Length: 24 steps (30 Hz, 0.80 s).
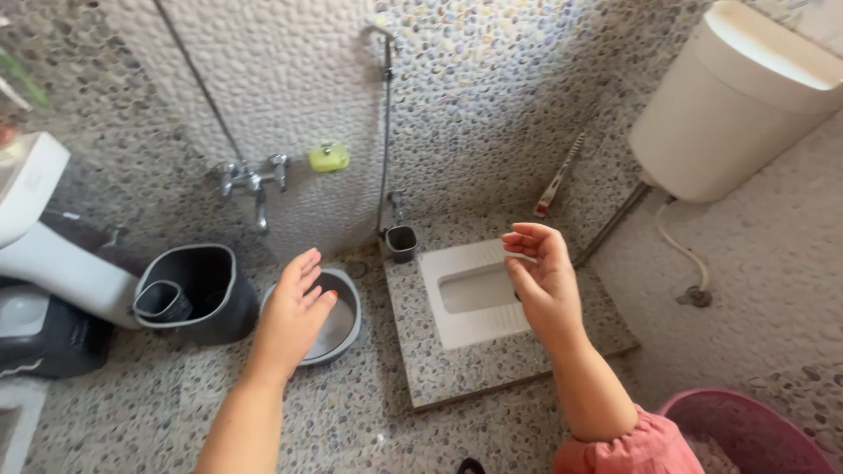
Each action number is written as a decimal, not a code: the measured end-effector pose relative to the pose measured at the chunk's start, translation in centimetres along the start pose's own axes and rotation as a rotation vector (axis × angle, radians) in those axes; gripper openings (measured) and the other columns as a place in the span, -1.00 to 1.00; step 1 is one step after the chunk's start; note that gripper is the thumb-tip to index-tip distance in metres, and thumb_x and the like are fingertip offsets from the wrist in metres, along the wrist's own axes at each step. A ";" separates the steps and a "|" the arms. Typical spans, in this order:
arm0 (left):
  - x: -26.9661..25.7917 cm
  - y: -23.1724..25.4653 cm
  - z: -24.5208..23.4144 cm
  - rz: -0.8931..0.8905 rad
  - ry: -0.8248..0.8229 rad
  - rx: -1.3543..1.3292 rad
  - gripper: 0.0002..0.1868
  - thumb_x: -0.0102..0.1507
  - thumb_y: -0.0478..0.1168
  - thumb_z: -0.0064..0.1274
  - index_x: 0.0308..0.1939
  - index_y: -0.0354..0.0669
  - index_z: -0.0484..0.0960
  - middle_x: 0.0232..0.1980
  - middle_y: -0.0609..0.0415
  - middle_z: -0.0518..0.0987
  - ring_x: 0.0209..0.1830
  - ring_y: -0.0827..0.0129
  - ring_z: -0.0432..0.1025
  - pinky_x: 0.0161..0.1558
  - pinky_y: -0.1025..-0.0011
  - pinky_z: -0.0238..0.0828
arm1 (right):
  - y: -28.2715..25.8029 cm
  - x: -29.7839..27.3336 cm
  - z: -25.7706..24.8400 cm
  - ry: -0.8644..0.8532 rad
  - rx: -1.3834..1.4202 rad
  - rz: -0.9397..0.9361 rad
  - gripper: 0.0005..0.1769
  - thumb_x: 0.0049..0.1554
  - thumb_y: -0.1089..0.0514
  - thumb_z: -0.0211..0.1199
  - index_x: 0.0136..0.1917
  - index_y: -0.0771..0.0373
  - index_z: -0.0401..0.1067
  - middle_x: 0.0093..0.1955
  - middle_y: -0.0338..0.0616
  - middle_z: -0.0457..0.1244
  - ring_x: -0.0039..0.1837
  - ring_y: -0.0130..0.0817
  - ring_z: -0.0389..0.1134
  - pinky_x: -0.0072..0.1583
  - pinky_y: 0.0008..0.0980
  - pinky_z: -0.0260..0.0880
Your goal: Tidying and organizing objects in a bathroom, including hanging a garment, moving detergent, and rinsing a bucket.
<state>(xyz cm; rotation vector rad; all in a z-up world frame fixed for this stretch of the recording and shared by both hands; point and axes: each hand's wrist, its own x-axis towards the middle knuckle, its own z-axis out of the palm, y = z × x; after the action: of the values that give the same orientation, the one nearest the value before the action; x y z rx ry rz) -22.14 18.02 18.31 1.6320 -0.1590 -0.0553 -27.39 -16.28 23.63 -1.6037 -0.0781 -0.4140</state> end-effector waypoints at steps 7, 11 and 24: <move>-4.3 0.8 -7.4 -0.022 0.053 0.018 -0.29 0.23 -0.44 0.04 0.47 -0.25 0.22 0.55 -0.15 0.28 0.57 0.07 0.19 0.42 0.18 0.22 | 0.6 -2.6 12.3 -0.157 0.100 0.087 -0.55 0.20 0.45 0.11 0.35 0.29 0.24 0.23 -0.13 0.24 0.29 -0.40 0.27 0.28 -0.40 0.36; -6.2 0.4 -12.1 -0.015 0.093 0.002 -0.29 0.24 -0.43 0.05 0.47 -0.25 0.20 0.54 -0.16 0.27 0.57 0.07 0.17 0.42 0.18 0.22 | 1.5 -2.9 17.2 -0.202 0.103 0.083 -0.55 0.21 0.44 0.12 0.35 0.28 0.23 0.23 -0.13 0.24 0.30 -0.41 0.26 0.27 -0.42 0.35; -2.3 -9.8 -19.2 -0.165 0.207 0.004 -0.33 0.23 -0.43 0.06 0.43 -0.26 0.25 0.51 -0.18 0.32 0.54 0.08 0.22 0.41 0.18 0.25 | 13.7 1.8 26.4 -0.267 -0.044 0.257 -0.55 0.14 0.43 0.17 0.30 0.26 0.27 0.19 -0.17 0.28 0.23 -0.45 0.31 0.20 -0.44 0.38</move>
<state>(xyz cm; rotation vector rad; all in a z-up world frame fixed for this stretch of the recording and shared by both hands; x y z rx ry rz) -21.16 37.86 9.74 1.6414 0.1347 -0.0114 -15.90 7.97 10.65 -1.6794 -0.0645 -0.0018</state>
